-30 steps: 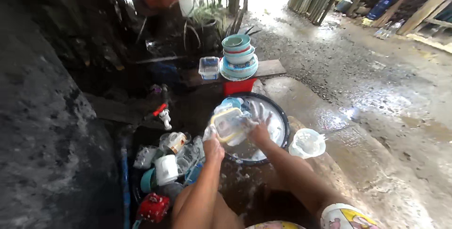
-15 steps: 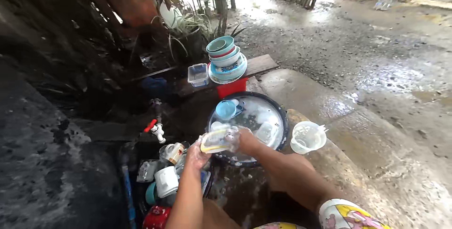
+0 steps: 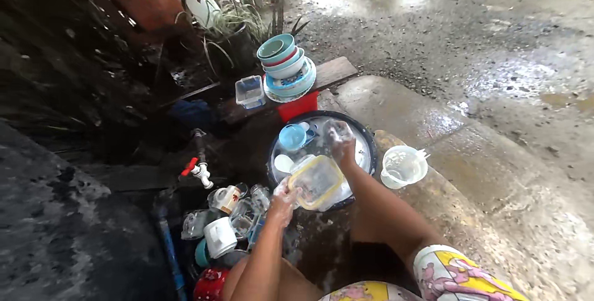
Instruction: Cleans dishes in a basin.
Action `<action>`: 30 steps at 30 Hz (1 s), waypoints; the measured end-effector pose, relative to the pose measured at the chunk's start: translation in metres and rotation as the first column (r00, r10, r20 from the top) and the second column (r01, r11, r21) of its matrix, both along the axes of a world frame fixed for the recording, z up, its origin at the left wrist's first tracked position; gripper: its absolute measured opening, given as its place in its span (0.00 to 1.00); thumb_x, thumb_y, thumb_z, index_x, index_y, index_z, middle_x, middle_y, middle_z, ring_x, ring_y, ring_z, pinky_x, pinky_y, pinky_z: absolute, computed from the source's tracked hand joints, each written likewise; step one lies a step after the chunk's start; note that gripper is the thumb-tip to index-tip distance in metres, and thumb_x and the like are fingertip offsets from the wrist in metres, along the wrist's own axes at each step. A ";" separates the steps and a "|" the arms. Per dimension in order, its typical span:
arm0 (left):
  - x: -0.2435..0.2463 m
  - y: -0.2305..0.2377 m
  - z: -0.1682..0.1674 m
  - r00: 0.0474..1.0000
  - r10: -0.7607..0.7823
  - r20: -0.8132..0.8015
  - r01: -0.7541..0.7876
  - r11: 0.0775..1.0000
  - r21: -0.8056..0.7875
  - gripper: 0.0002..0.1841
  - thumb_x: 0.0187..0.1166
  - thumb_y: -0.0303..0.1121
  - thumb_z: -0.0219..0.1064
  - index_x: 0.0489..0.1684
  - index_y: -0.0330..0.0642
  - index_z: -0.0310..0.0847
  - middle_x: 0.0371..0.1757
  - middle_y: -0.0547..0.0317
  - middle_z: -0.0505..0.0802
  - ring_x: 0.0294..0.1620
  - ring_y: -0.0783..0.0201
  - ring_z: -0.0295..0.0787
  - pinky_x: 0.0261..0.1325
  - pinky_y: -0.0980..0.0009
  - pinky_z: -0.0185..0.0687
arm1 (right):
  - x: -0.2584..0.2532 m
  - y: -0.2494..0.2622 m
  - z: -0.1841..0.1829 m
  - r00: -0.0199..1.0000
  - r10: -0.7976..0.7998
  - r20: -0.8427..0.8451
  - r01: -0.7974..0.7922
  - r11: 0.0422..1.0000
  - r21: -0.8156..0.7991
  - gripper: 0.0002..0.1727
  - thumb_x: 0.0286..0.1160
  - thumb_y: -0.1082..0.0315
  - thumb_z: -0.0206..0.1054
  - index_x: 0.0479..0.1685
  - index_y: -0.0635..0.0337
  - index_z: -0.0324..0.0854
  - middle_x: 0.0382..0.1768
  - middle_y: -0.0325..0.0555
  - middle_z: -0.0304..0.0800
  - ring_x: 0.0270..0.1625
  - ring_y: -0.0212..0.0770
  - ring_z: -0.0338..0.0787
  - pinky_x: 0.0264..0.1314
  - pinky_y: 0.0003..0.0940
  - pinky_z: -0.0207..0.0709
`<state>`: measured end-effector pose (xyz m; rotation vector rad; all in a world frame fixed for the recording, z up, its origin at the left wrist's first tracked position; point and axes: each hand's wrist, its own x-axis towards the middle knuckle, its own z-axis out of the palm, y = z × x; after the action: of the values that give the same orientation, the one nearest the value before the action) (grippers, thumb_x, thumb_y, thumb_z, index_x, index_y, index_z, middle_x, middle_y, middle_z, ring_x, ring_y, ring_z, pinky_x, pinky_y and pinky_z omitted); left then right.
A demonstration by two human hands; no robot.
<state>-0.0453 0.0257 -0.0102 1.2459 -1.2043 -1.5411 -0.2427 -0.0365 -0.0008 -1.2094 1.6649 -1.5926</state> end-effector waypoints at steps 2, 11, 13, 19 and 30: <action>0.001 -0.003 0.002 0.994 0.094 -0.055 -0.092 0.995 0.030 0.25 0.83 0.16 0.54 0.80 0.29 0.63 0.59 0.48 0.88 0.50 0.67 0.90 0.54 0.70 0.88 | 0.029 0.025 -0.003 0.939 0.306 -0.156 -0.306 0.952 0.026 0.25 0.77 0.73 0.68 0.74 0.71 0.76 0.58 0.63 0.91 0.61 0.54 0.91 0.69 0.54 0.81; 0.009 0.000 -0.001 0.998 0.052 -0.038 -0.056 0.992 -0.116 0.33 0.77 0.18 0.60 0.86 0.27 0.57 0.76 0.38 0.80 0.67 0.64 0.84 0.69 0.70 0.81 | 0.053 0.005 -0.009 0.866 0.316 -0.387 -0.258 0.946 0.196 0.21 0.83 0.75 0.59 0.73 0.65 0.81 0.76 0.62 0.81 0.81 0.60 0.77 0.86 0.57 0.65; 0.009 0.002 -0.003 0.998 0.064 -0.009 -0.064 0.991 -0.120 0.31 0.77 0.18 0.60 0.84 0.26 0.60 0.73 0.38 0.81 0.66 0.65 0.84 0.68 0.71 0.81 | 0.066 0.018 -0.009 0.910 0.353 -0.218 -0.298 0.922 0.249 0.22 0.80 0.75 0.63 0.72 0.71 0.79 0.69 0.68 0.84 0.73 0.61 0.82 0.79 0.55 0.72; 0.012 0.006 -0.001 0.988 0.156 -0.011 -0.156 0.984 -0.082 0.23 0.82 0.19 0.57 0.77 0.29 0.67 0.62 0.47 0.86 0.57 0.68 0.86 0.60 0.70 0.85 | 0.083 0.031 -0.012 0.696 0.499 -0.516 -0.557 0.829 0.050 0.20 0.76 0.65 0.70 0.66 0.59 0.89 0.71 0.54 0.87 0.79 0.52 0.81 0.85 0.53 0.68; 0.006 0.025 0.016 0.990 -0.136 -0.028 0.136 0.991 0.008 0.23 0.82 0.23 0.63 0.76 0.31 0.70 0.61 0.51 0.88 0.56 0.70 0.87 0.62 0.71 0.84 | 0.048 0.008 0.053 0.735 0.494 -0.465 -0.316 0.856 0.410 0.20 0.83 0.52 0.67 0.56 0.60 0.90 0.50 0.59 0.94 0.57 0.59 0.91 0.64 0.64 0.80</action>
<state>-0.0395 0.0507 0.0059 1.1655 -1.2881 -1.6585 -0.1942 -0.0289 0.0527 -1.8307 1.7171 -0.6989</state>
